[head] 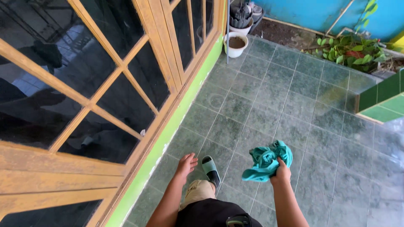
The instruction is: Cleaning glass panes on a door and window using a cloth
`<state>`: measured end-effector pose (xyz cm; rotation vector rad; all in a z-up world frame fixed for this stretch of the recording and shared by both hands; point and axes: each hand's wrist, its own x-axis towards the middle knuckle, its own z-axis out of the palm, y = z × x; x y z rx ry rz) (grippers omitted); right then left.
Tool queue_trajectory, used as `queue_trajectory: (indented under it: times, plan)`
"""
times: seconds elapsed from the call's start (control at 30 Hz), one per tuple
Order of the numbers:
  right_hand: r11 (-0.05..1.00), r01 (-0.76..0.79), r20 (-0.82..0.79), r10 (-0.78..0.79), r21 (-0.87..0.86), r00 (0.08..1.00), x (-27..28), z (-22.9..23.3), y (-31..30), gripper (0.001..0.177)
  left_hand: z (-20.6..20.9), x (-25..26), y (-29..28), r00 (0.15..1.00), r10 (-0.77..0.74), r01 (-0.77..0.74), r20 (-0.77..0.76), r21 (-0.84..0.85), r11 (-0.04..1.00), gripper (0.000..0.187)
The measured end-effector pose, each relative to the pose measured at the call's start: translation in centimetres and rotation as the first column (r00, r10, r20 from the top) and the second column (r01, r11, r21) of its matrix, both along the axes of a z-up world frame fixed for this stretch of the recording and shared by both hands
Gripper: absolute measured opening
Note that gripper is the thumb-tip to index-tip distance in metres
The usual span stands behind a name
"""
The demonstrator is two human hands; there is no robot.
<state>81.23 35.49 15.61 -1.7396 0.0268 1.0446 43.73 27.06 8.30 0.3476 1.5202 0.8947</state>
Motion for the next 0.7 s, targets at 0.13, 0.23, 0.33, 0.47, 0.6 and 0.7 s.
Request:
queue_trajectory:
  times: [0.13,0.23,0.33,0.47,0.6,0.7]
  plan:
    - [0.989,0.017,-0.11,-0.033,-0.148,0.993,1.9,-4.0,8.1,0.071,-1.5,-2.3,6.4,0.967,0.249,-0.253,-0.048,-0.087,0.964,0.047]
    - [0.987,0.039,-0.099,-0.055,-0.156,0.994,2.1,-4.6,14.5,0.078,-2.0,-3.8,12.5,0.944,0.326,-0.33,-0.054,-0.085,0.94,0.045]
    - [0.993,0.007,-0.114,-0.02,-0.121,0.993,1.4,-4.8,21.2,0.068,-3.0,-5.5,20.2,0.932,0.349,-0.348,-0.099,0.034,0.937,0.038]
    - [0.999,-0.043,-0.23,0.037,-0.023,0.973,-2.3,-2.8,29.3,0.061,0.8,-7.2,30.0,0.857,0.303,-0.213,-0.416,0.249,0.945,0.047]
    - [0.964,-0.22,-0.416,0.264,0.152,0.87,-9.0,-4.1,37.9,0.037,10.8,-8.8,36.8,0.708,0.256,0.017,-0.659,0.377,0.926,0.054]
    - [0.893,-0.377,-0.522,0.449,0.245,0.725,-15.2,-4.8,44.7,0.028,15.4,-10.9,41.7,0.384,0.45,0.24,-0.806,0.558,0.795,0.052]
